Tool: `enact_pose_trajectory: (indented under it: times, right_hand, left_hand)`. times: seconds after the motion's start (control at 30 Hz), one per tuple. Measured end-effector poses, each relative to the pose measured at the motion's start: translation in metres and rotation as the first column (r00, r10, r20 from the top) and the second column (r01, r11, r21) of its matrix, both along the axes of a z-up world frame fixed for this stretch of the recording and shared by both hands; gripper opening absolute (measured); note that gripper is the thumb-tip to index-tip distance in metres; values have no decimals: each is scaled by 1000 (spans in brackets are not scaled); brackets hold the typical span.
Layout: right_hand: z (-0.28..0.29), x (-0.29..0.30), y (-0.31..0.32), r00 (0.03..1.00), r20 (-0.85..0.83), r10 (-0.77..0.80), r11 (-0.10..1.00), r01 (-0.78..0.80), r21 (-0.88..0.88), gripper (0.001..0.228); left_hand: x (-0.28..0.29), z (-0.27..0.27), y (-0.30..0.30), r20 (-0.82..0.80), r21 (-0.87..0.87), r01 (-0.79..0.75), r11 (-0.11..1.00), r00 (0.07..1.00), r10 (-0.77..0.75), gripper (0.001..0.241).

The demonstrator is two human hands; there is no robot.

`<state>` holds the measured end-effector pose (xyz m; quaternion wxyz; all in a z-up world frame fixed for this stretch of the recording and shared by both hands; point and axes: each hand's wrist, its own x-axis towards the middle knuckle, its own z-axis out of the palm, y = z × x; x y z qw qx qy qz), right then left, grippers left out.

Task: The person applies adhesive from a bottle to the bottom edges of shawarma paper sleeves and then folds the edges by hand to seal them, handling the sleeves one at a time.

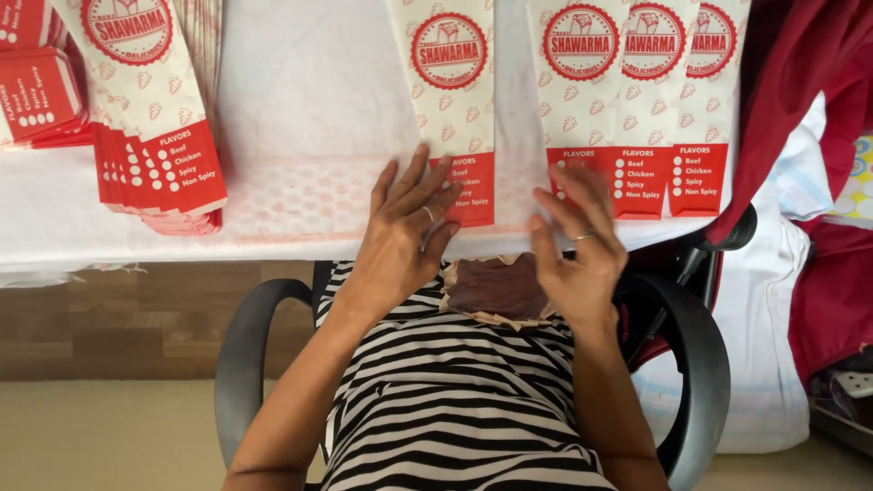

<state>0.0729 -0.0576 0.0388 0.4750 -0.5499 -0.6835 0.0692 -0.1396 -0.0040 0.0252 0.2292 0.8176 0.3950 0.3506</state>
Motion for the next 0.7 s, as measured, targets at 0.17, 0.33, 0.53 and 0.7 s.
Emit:
enact_pose_trajectory:
  times: [0.17, 0.33, 0.53, 0.7]
  right_hand:
    - [-1, 27, -12, 976, 160, -148, 989, 150, 1, 23]
    - [-9, 36, -15, 960, 224, -168, 982, 182, -43, 26]
    - [-10, 35, -14, 969, 191, -156, 985, 167, -45, 24]
    - [-10, 36, -14, 972, 175, -157, 987, 163, -17, 25]
  left_hand:
    - [24, -7, 8, -4, 45, 48, 998, 999, -48, 40]
    - [48, -17, 8, -9, 76, 72, 995, 997, -71, 39]
    - [53, -13, 4, 53, 60, 35, 998, 998, -38, 38]
    - [57, -11, 2, 126, 77, 9, 997, 992, -18, 39]
